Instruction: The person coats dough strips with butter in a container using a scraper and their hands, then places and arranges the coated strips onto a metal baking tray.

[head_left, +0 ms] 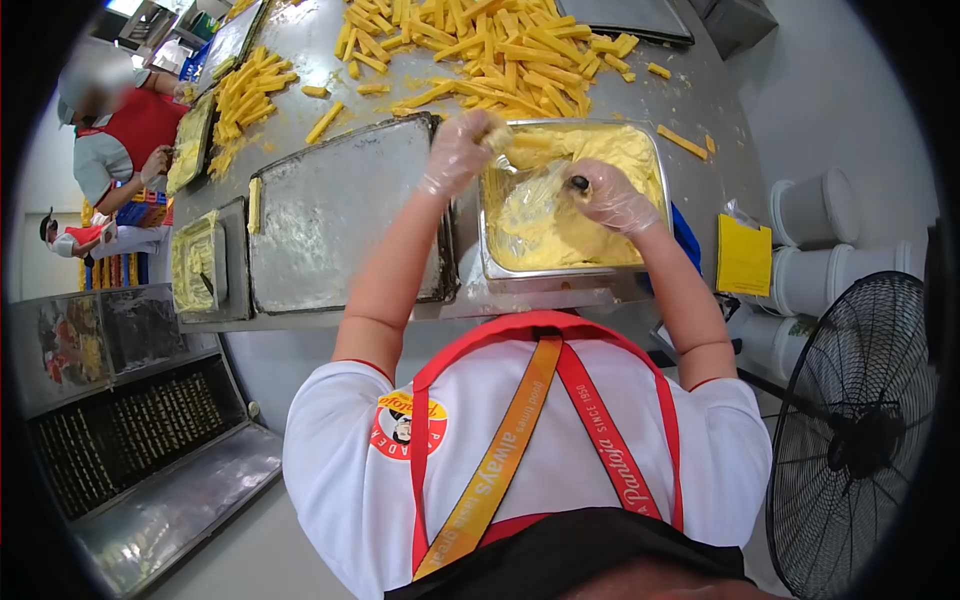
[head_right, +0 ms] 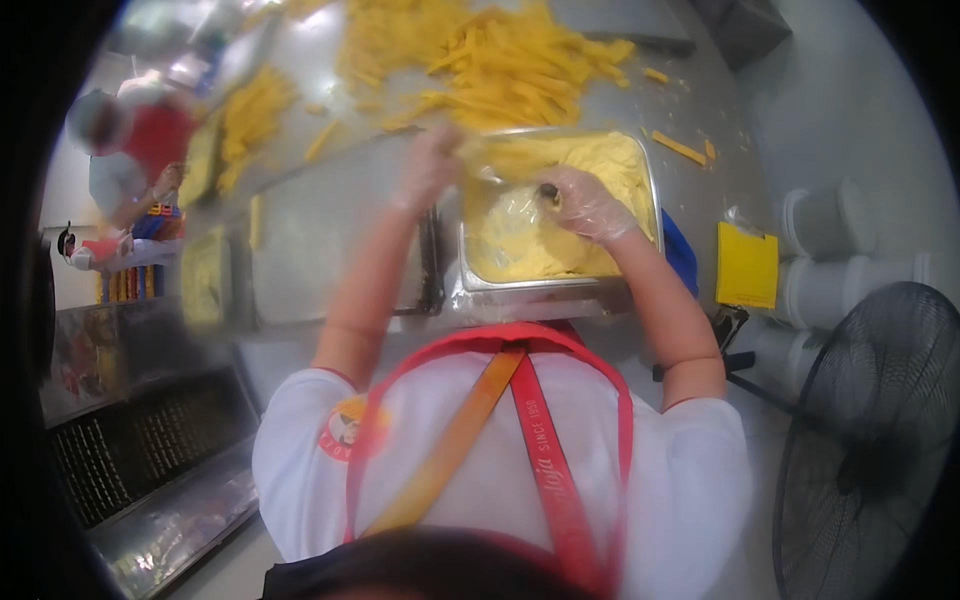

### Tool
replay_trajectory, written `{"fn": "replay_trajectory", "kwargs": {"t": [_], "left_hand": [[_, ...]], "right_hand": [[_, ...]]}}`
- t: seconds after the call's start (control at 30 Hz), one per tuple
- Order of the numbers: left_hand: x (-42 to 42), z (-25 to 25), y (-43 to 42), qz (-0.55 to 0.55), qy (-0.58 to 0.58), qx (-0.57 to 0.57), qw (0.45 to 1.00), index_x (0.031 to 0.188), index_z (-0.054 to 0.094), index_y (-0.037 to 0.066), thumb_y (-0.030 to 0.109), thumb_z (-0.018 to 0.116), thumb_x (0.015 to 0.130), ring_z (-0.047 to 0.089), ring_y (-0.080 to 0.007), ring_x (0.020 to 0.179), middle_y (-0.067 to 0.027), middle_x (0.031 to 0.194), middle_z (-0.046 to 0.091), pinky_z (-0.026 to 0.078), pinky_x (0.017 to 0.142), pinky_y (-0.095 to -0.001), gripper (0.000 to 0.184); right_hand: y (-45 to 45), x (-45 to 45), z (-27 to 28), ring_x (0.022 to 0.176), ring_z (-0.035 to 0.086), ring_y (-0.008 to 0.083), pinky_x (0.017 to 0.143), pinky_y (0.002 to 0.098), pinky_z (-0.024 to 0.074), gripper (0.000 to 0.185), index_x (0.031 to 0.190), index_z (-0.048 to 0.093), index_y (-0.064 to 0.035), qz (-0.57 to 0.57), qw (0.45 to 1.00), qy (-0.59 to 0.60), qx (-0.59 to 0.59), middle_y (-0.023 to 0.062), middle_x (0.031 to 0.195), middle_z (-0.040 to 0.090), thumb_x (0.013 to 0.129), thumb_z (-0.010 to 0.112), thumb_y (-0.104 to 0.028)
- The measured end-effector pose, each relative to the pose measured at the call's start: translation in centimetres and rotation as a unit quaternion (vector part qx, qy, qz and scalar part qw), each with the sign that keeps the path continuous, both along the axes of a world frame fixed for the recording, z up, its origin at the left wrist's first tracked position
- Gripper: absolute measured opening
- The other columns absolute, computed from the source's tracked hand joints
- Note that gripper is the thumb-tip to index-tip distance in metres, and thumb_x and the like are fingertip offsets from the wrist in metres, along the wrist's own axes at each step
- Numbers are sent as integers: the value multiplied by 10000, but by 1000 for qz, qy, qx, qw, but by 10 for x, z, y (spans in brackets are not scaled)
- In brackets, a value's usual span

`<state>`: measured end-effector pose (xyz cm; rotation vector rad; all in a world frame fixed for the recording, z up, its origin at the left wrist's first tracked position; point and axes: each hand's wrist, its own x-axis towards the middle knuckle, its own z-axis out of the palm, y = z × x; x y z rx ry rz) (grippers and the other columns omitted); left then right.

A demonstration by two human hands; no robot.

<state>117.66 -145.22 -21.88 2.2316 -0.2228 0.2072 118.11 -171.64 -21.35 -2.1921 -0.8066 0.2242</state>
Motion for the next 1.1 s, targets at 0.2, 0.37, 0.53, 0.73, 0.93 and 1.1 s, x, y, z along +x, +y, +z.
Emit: {"fn": "replay_trajectory", "kwargs": {"t": [0.2, 0.37, 0.53, 0.73, 0.93, 1.1], "left_hand": [[-36, -55, -30, -1, 97, -90, 991, 1091, 643, 36, 47, 597, 759, 633, -367, 926, -222, 986, 661, 489, 825, -386, 336], [-39, -81, -25, 26, 1, -35, 999, 1216, 569, 59, 33, 599, 751, 624, -392, 952, -248, 1029, 643, 493, 820, -404, 467], [-52, -44, -36, 81, 52, -27, 995, 1218, 542, 60, 44, 625, 761, 642, -372, 913, -225, 1001, 653, 506, 782, -408, 465], [-54, -43, -34, 89, 20, -31, 995, 1120, 608, 31, 55, 644, 747, 658, -355, 842, -204, 922, 672, 516, 761, -388, 375], [-56, -31, -28, 118, 186, -125, 967, 1071, 675, 32, 77, 675, 654, 671, -311, 787, -206, 881, 689, 523, 752, -359, 419], [-58, -29, -23, 122, 189, -64, 972, 1037, 684, 16, 116, 704, 627, 672, -304, 766, -211, 870, 688, 523, 735, -358, 423]], "right_hand": [[-23, 30, -5, 800, 622, 216, 744, 329, 494, 273, 942, 639, -24, -214, 976, 25, -19, 112, 863, 664, 791, 703, -243], [-3, 8, -17, 757, 644, 169, 697, 294, 514, 225, 912, 635, 5, -182, 915, 152, 327, 71, 867, 675, 784, 751, -139], [10, 0, 2, 747, 656, 147, 666, 267, 529, 212, 914, 633, 23, -246, 882, 244, 319, 79, 856, 666, 771, 757, -75], [16, -11, -9, 785, 614, 119, 731, 260, 503, 211, 934, 643, -5, -181, 885, 207, 376, 44, 861, 663, 783, 757, -97], [11, 0, -41, 789, 623, 125, 723, 273, 508, 190, 936, 645, -16, -256, 945, 14, 205, 36, 848, 661, 796, 744, -100], [30, -31, -7, 733, 630, 138, 680, 269, 522, 199, 928, 636, -6, -207, 862, 190, 423, 45, 839, 658, 786, 750, -86]]}}
